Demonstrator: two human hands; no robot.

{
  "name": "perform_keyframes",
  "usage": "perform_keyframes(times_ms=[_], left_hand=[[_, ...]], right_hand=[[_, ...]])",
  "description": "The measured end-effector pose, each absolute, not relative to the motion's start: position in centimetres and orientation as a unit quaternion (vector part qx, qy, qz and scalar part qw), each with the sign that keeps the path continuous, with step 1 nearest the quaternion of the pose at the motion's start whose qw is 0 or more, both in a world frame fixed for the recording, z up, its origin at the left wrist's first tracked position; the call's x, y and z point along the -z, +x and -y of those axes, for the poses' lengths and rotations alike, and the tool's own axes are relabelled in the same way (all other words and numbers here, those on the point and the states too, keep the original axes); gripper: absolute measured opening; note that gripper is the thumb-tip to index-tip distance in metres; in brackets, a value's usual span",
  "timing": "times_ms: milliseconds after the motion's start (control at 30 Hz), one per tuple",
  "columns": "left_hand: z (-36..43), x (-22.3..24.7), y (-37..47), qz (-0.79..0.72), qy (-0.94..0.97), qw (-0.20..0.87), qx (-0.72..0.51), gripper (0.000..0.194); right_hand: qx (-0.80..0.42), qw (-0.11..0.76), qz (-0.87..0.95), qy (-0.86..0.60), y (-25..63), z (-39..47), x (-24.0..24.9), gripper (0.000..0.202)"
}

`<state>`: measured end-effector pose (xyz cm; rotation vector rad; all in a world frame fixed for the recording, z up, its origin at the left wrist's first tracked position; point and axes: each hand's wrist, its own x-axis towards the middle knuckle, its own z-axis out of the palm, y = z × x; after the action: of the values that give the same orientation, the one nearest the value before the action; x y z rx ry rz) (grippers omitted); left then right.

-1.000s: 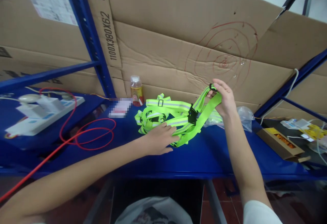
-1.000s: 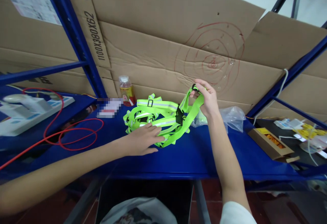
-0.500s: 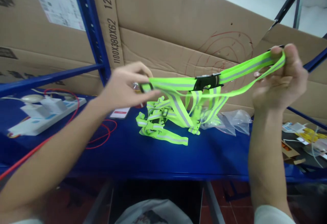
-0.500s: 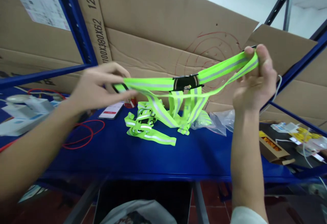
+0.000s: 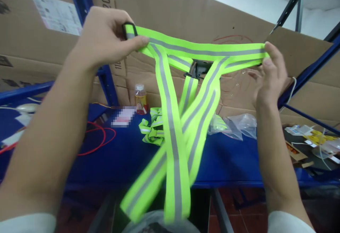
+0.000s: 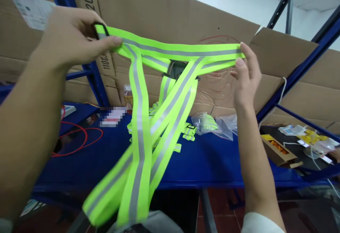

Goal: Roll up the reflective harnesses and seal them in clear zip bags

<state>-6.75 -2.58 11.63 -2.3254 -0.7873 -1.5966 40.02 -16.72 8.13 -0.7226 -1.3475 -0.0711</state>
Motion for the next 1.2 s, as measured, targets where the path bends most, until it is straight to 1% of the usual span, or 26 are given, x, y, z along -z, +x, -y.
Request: perform_keyframes(times_ms=[67,133,200,267,333,367,433,467,500,567,633,733,767,867,900,967,1000,1033,1067,1133,1200], left_hand=[[0.8,-13.1,-5.6,0.304,-0.757,0.175,0.551,0.083],[-0.2,-14.7,-5.1,0.344,-0.725,0.196,0.564,0.073],[-0.1,-15.5,-5.2,0.361,-0.702,0.195,0.582,0.063],[1.1,-14.7,-5.6,0.345,-0.7,0.202,0.591,0.057],[2.9,-12.1,-6.4,0.316,-0.718,0.211,0.583,0.056],[4.0,-10.2,-6.8,0.31,-0.746,0.208,0.552,0.059],[6.2,-5.6,-7.6,0.297,-0.809,0.172,0.478,0.053],[7.4,-3.1,-8.0,0.293,-0.838,0.16,0.432,0.048],[8.4,-0.6,-8.4,0.285,-0.868,0.147,0.378,0.043],[10.2,4.1,-9.1,0.264,-0.911,0.109,0.298,0.038],[11.5,7.8,-10.1,0.245,-0.935,0.046,0.254,0.036],[12.3,11.4,-11.9,0.251,-0.935,-0.033,0.25,0.032],[12.3,12.0,-12.5,0.262,-0.93,-0.056,0.254,0.03],[11.9,12.8,-13.7,0.298,-0.905,-0.129,0.275,0.015],[11.7,12.7,-13.8,0.302,-0.897,-0.153,0.286,0.015],[11.3,12.5,-13.8,0.281,-0.889,-0.203,0.299,0.021],[11.1,12.3,-13.6,0.262,-0.887,-0.23,0.303,0.018],[10.9,12.2,-13.5,0.242,-0.884,-0.258,0.306,0.013],[10.6,12.1,-13.3,0.223,-0.879,-0.289,0.307,0.01],[9.8,12.2,-13.0,0.192,-0.867,-0.343,0.307,0.013],[8.9,12.5,-12.9,0.161,-0.856,-0.395,0.291,0.013]], right_hand=[[-0.048,0.722,0.617,-0.31,39.9,14.5,-8.8,0.063],[-0.123,0.721,0.615,-0.295,39.9,13.1,-9.8,0.067],[-0.15,0.73,0.608,-0.274,39.7,12.8,-10.2,0.067],[-0.151,0.748,0.593,-0.256,39.2,13.8,-9.2,0.062],[-0.162,0.767,0.562,-0.264,38.2,15.7,-6.5,0.056],[-0.175,0.773,0.539,-0.286,37.6,16.9,-4.6,0.05],[-0.196,0.755,0.512,-0.361,36.6,19.4,-0.1,0.034],[-0.218,0.726,0.506,-0.411,36.4,20.7,2.3,0.029],[-0.238,0.697,0.497,-0.458,36.3,21.9,4.6,0.028],[-0.239,0.659,0.483,-0.525,36.8,24.3,8.8,0.031],[-0.251,0.605,0.501,-0.565,37.4,26.6,11.9,0.028],[-0.284,0.527,0.56,-0.572,37.8,29.4,14.4,0.02],[-0.293,0.51,0.576,-0.567,37.7,30.1,14.7,0.026],[-0.303,0.456,0.61,-0.573,36.7,31.1,14.8,0.062],[-0.296,0.435,0.619,-0.583,36.2,31.1,14.8,0.069],[-0.26,0.405,0.637,-0.602,35.5,30.9,14.8,0.075],[-0.235,0.391,0.65,-0.608,35.3,30.7,14.9,0.076],[-0.207,0.378,0.665,-0.609,35.1,30.5,14.9,0.073],[-0.185,0.364,0.682,-0.606,35.1,30.2,14.9,0.064],[-0.159,0.342,0.712,-0.592,35.3,29.8,14.7,0.038],[-0.154,0.346,0.729,-0.57,35.7,29.5,14.1,0.019]])
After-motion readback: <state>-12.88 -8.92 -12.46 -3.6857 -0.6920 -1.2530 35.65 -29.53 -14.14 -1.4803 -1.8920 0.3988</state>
